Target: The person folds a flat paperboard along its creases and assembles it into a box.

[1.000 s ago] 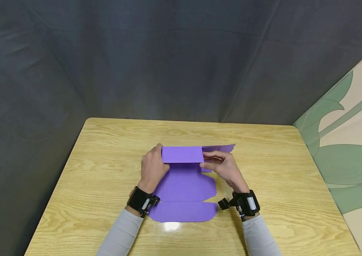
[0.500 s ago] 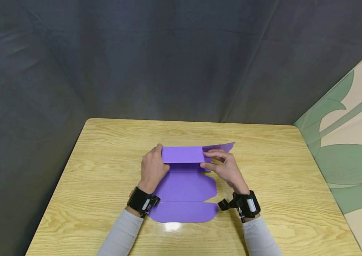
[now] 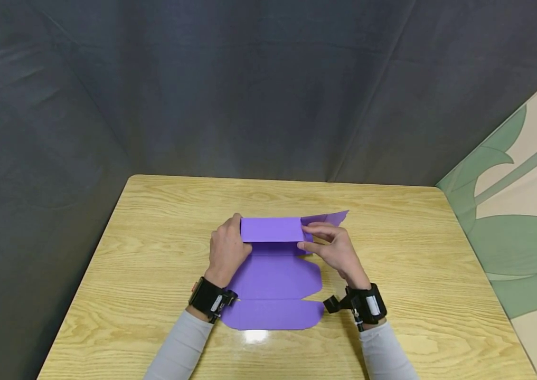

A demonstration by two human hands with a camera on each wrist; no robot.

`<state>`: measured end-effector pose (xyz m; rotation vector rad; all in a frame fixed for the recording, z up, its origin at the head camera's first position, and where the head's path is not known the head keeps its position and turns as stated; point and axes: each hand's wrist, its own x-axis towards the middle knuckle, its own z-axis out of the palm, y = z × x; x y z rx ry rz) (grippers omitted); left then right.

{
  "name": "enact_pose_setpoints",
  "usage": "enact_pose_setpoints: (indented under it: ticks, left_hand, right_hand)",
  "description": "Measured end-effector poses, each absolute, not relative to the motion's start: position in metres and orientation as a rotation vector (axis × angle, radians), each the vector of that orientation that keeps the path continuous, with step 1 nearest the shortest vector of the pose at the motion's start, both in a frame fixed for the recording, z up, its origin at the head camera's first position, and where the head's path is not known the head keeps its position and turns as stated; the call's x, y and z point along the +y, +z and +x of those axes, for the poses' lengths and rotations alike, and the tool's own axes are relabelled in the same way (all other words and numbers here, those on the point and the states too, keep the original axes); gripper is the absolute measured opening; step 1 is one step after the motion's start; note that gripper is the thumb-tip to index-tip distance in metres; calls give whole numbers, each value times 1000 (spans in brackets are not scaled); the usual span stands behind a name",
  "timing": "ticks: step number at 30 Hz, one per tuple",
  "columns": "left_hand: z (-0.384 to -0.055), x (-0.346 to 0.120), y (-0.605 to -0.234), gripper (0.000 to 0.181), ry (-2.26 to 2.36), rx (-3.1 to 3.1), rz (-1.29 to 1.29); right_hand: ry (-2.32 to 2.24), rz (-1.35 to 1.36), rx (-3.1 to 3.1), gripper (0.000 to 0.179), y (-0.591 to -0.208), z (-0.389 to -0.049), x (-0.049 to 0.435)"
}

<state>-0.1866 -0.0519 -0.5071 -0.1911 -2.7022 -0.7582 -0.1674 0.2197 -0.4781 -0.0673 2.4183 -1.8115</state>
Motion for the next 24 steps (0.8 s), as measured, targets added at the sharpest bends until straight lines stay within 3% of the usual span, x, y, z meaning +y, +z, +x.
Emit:
enact_pose_setpoints:
  ticks: [24]
  left_hand:
    - [-185,-52,-502,33,-809,-2734,-137]
  right_hand:
    - [-1827,-156,2514,38,-479,-166,216]
